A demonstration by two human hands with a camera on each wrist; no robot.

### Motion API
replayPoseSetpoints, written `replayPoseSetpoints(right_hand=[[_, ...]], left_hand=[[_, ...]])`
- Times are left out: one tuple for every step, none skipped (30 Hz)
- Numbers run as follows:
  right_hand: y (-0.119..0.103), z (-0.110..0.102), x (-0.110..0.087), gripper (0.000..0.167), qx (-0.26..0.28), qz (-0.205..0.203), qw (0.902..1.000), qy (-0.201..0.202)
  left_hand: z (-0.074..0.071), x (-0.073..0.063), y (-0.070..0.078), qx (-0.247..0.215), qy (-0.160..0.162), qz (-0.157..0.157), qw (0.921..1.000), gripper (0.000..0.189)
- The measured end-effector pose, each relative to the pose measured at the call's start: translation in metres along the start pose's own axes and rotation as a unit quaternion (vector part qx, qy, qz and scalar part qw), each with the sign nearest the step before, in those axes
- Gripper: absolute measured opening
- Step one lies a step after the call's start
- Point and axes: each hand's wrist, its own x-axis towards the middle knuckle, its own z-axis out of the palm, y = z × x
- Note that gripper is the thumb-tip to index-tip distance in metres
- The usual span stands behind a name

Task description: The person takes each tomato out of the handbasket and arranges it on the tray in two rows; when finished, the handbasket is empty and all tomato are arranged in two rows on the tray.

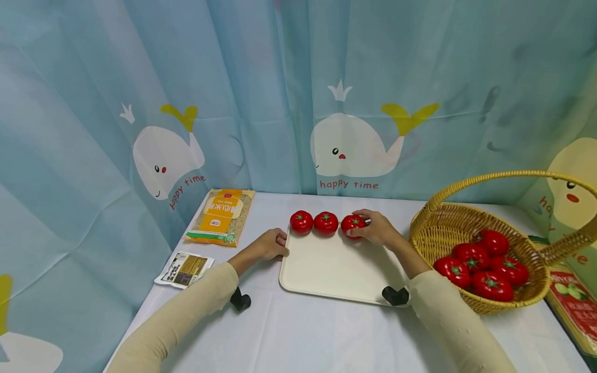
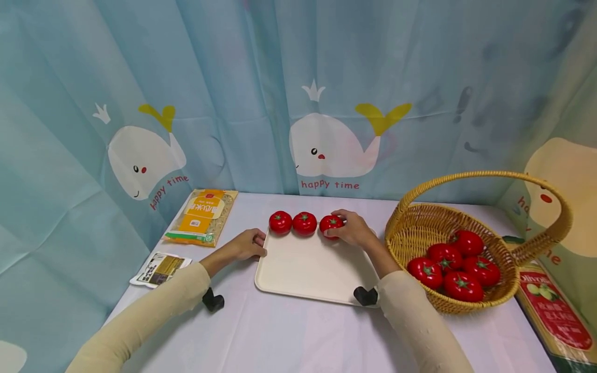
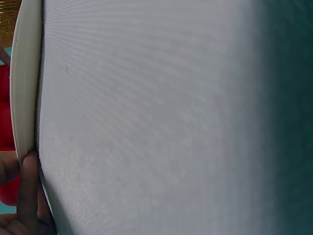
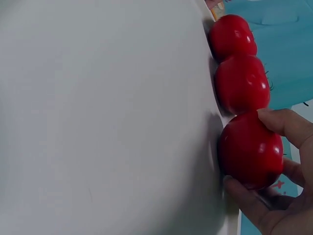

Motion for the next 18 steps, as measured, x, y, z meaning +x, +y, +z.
replayPoseSetpoints(right_hand=[[-0.0001, 0.0002, 0.0003, 0.063, -0.001, 0.0, 1.0, -0.001], [-0.0001, 0.0005, 0.0008, 0.063, 0.0, 0.0, 1.0, -0.001], [-0.0002, 0.001, 0.0013, 0.064, 0.003, -0.001, 1.0, -0.001], [-0.0005, 0.0012, 0.0014, 0.064, 0.006, -0.001, 1.0, -0.001], [-0.0006, 0.0013, 0.0012, 0.064, 0.008, -0.001, 1.0, 0.0], [-0.0005, 0.0015, 0.0011, 0.064, 0.011, -0.002, 0.9999, 0.001], [-0.0005, 0.0016, 0.001, 0.064, 0.013, -0.004, 0.9999, 0.002], [-0.0002, 0.0017, 0.0013, 0.063, 0.014, -0.007, 0.9999, 0.004], [-0.0002, 0.0018, 0.0014, 0.062, 0.015, -0.008, 0.9999, 0.004], [-0.0001, 0.0018, 0.0016, 0.062, 0.015, -0.009, 0.9998, 0.004], [0.0001, 0.0017, 0.0018, 0.062, 0.014, -0.011, 0.9998, 0.003], [0.0001, 0.0016, 0.002, 0.062, 0.014, -0.012, 0.9998, 0.002], [0.0003, 0.0016, 0.0023, 0.062, 0.015, -0.012, 0.9998, 0.0], [0.0005, 0.0015, 0.0025, 0.062, 0.016, -0.012, 0.9998, -0.001], [0.0006, 0.0013, 0.0025, 0.062, 0.015, -0.013, 0.9998, -0.004], [0.0009, 0.0012, 0.0026, 0.063, 0.016, -0.014, 0.9998, -0.005], [0.0013, 0.0011, 0.0027, 0.063, 0.017, -0.015, 0.9997, -0.007], [0.0016, 0.0011, 0.0028, 0.063, 0.018, -0.016, 0.9997, -0.008]], left_hand=[[0.0, 0.0, -0.0001, 0.001, 0.0, 0.0, 1.0, 0.04], [0.0001, 0.0001, -0.0002, 0.001, 0.0, 0.0, 1.0, 0.04], [0.0003, -0.0001, -0.0002, 0.001, 0.0, 0.0, 1.0, 0.04], [0.0004, 0.0, 0.0001, 0.002, 0.0, 0.0, 1.0, 0.04], [0.0005, -0.0002, 0.0004, 0.002, 0.0, 0.0, 1.0, 0.04], [0.0003, -0.0003, 0.0007, 0.001, 0.0, 0.0, 1.0, 0.04], [0.0002, -0.0004, 0.0009, 0.002, 0.0, 0.0, 1.0, 0.039], [0.0001, -0.0006, 0.0012, 0.001, 0.0, -0.001, 1.0, 0.039], [0.0, -0.0009, 0.0014, 0.001, 0.0, 0.0, 1.0, 0.039], [-0.0001, -0.0011, 0.0015, 0.001, 0.0, 0.0, 1.0, 0.04], [-0.0002, -0.0012, 0.0016, 0.001, 0.0, 0.0, 1.0, 0.04], [-0.0003, -0.0013, 0.0016, 0.0, 0.001, 0.001, 1.0, 0.04], [-0.0002, -0.0014, 0.0016, 0.0, 0.001, 0.002, 1.0, 0.04], [-0.0002, -0.0015, 0.0014, 0.001, 0.0, 0.002, 1.0, 0.04], [-0.0002, -0.0013, 0.0013, 0.001, 0.0, 0.002, 1.0, 0.04], [-0.0002, -0.0012, 0.0011, 0.002, 0.0, 0.002, 1.0, 0.04], [-0.0002, -0.001, 0.0009, 0.002, 0.0, 0.002, 1.0, 0.04], [-0.0002, -0.0008, 0.0006, 0.003, 0.0, 0.001, 1.0, 0.04]])
